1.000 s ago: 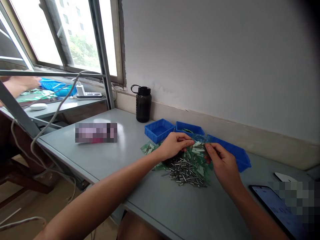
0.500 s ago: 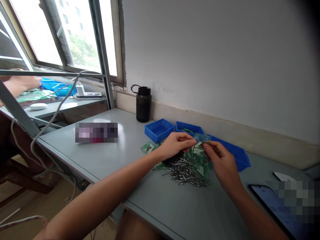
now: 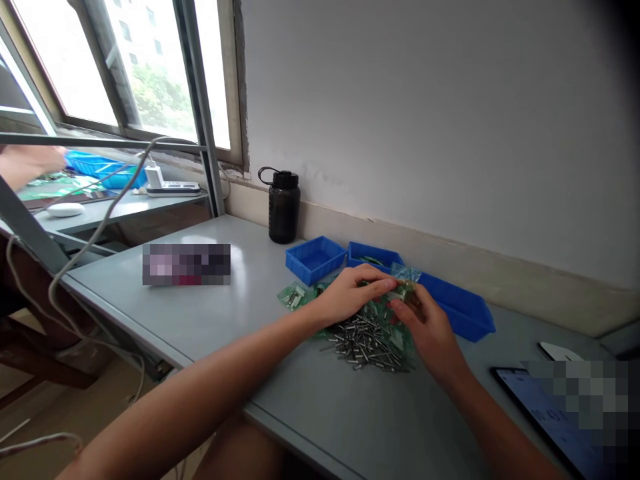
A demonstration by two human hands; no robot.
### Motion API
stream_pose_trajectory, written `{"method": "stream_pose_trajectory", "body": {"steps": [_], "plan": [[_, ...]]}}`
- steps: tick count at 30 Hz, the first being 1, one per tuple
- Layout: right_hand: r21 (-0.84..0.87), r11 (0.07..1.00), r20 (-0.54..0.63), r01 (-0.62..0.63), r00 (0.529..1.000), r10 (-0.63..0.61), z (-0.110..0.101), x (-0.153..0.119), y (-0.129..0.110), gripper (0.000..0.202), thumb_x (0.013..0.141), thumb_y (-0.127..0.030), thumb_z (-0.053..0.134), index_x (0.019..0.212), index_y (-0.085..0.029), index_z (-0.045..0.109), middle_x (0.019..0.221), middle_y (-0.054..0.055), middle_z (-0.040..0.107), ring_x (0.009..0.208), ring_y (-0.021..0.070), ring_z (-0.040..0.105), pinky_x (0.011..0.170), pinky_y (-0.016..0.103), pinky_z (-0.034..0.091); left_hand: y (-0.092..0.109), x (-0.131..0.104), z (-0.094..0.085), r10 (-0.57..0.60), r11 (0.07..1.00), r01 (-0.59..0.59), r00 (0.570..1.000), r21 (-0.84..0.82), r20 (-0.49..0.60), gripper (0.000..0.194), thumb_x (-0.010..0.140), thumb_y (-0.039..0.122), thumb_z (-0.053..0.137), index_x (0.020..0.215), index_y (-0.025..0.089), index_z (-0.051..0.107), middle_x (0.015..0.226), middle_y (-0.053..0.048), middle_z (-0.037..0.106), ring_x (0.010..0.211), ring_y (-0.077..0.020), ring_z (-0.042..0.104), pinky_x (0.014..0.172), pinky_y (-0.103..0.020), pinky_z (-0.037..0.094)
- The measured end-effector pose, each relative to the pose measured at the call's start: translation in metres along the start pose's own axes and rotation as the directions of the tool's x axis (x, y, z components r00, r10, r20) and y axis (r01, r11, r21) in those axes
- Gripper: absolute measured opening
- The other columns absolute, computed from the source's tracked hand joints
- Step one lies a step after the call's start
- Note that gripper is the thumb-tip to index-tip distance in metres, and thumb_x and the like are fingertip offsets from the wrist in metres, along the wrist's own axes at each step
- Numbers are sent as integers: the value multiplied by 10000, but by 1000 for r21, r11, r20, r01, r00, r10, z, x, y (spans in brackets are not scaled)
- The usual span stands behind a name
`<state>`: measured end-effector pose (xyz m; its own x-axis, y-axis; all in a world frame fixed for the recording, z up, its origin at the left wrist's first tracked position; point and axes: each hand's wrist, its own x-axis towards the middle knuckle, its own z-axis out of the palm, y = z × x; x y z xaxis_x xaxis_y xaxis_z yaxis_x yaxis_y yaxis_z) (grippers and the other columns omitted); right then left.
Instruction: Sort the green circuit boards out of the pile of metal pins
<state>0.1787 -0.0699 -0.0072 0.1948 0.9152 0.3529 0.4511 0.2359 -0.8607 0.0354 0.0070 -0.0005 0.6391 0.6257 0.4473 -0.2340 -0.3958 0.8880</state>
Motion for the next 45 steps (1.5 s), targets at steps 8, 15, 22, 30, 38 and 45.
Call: {"method": "stream_pose_trajectory", "body": {"steps": [8, 15, 22, 30, 38, 45], "plan": [[31, 996, -44, -78, 996, 80, -4, 2, 3, 289, 784, -444, 568, 958, -216, 606, 791, 30, 649, 644, 172, 577, 575, 270, 460, -12, 3, -2, -89, 996, 89, 992, -13, -93, 425, 783, 333, 619, 1167, 187, 509, 954, -64, 581, 737, -123, 553, 631, -259, 476], [49, 995, -1, -85, 996, 85, -5, 4, 9, 300, 780, -455, 569, 942, -205, 600, 775, 30, 627, 683, 186, 587, 600, 284, 477, -13, 4, -3, -124, 992, 123, 991, -36, -41, 209, 782, 320, 611, 830, 117, 602, 658, 2, 542, 580, -81, 504, 583, -232, 431], [-14, 997, -99, -79, 992, 77, -9, 8, 11, 313, 793, -469, 526, 925, -201, 619, 827, 49, 610, 675, 176, 552, 580, 280, 464, -17, 4, -5, -111, 993, 115, 990, 38, -87, 232, 782, 357, 598, 837, 131, 599, 674, 6, 536, 560, -77, 484, 556, -221, 418], [-76, 995, -150, -65, 987, 53, -13, 11, 17, 281, 750, -441, 589, 891, -198, 595, 557, -41, 461, 510, 128, 441, 482, 249, 360, -25, 4, -6, -85, 983, 99, 992, 154, -96, 255, 798, 378, 576, 876, 139, 613, 682, -8, 566, 562, -90, 496, 563, -226, 427], [-82, 996, -46, -28, 999, 24, -8, 10, 21, 233, 782, -434, 543, 810, -203, 558, 578, -23, 480, 546, 142, 470, 506, 259, 399, -20, 3, -15, 130, 847, -60, 987, 529, -96, 166, 838, 288, 541, 881, 170, 650, 857, -31, 611, 689, -117, 532, 699, -256, 446], [-260, 965, -37, 39, 998, -51, -11, 19, 21, 227, 786, -416, 530, 807, -197, 585, 840, 47, 606, 767, 193, 565, 642, 298, 459, -19, 1, -29, 193, 648, -154, 981, 746, 34, 243, 901, 306, 430, 1005, 193, 619, 1003, -50, 595, 875, -162, 571, 785, -283, 450]]}}
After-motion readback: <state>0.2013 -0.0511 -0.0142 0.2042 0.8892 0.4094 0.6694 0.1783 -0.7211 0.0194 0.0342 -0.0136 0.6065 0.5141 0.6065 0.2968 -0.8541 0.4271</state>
